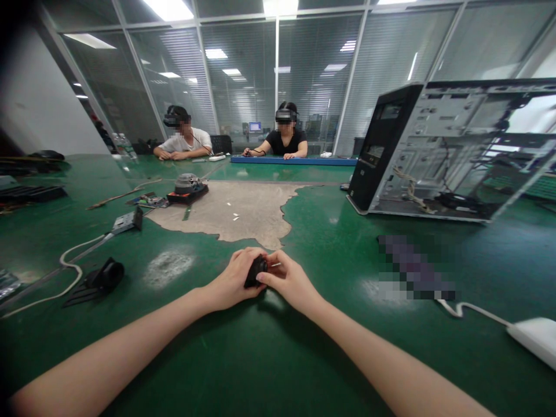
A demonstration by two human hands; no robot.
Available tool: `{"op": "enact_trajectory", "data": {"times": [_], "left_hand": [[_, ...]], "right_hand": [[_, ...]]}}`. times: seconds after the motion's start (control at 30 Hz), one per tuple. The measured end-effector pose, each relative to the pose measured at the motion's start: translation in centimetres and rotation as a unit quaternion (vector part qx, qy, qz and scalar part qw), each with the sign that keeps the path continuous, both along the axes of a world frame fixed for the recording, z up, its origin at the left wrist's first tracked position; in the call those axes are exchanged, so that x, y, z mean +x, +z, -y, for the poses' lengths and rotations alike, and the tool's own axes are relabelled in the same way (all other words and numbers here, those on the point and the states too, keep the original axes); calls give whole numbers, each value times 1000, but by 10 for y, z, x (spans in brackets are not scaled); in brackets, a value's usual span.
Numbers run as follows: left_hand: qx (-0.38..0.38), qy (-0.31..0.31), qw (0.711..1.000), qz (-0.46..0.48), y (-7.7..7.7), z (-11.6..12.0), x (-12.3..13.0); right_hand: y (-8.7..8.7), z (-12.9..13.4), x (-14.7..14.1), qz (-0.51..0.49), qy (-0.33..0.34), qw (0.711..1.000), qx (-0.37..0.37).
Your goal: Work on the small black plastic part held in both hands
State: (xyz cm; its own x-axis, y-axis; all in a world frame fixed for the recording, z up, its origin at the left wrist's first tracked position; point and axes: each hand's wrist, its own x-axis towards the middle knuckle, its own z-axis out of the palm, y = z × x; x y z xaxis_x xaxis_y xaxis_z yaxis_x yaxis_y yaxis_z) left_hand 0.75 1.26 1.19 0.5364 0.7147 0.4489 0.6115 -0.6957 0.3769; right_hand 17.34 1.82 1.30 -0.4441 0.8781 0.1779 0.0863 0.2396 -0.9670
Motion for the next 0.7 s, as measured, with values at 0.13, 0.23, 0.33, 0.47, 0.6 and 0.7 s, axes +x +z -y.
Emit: {"op": "enact_trajectory", "data": {"times": [0.13, 0.23, 0.33, 0.47, 0.6, 0.7], "left_hand": [[0, 2, 1000, -3, 1, 1, 0], [-1, 3, 1000, -6, 2, 1, -1], [5, 5, 1000, -10, 2, 2, -1], [14, 5, 1000, -17, 2, 3, -1], [9, 4, 1000, -22, 3, 3, -1], [5, 2, 1000, -24, 4, 3, -2]], "right_hand": [[0, 3, 1, 14, 12, 1000, 24], [1, 6, 1, 31, -2, 998, 50], [0, 7, 1, 40, -7, 997, 62], [-3, 6, 1, 22, 2, 999, 48], [-4, 6, 2, 18, 7, 998, 53], [-3, 7, 2, 18, 12, 998, 60]]}}
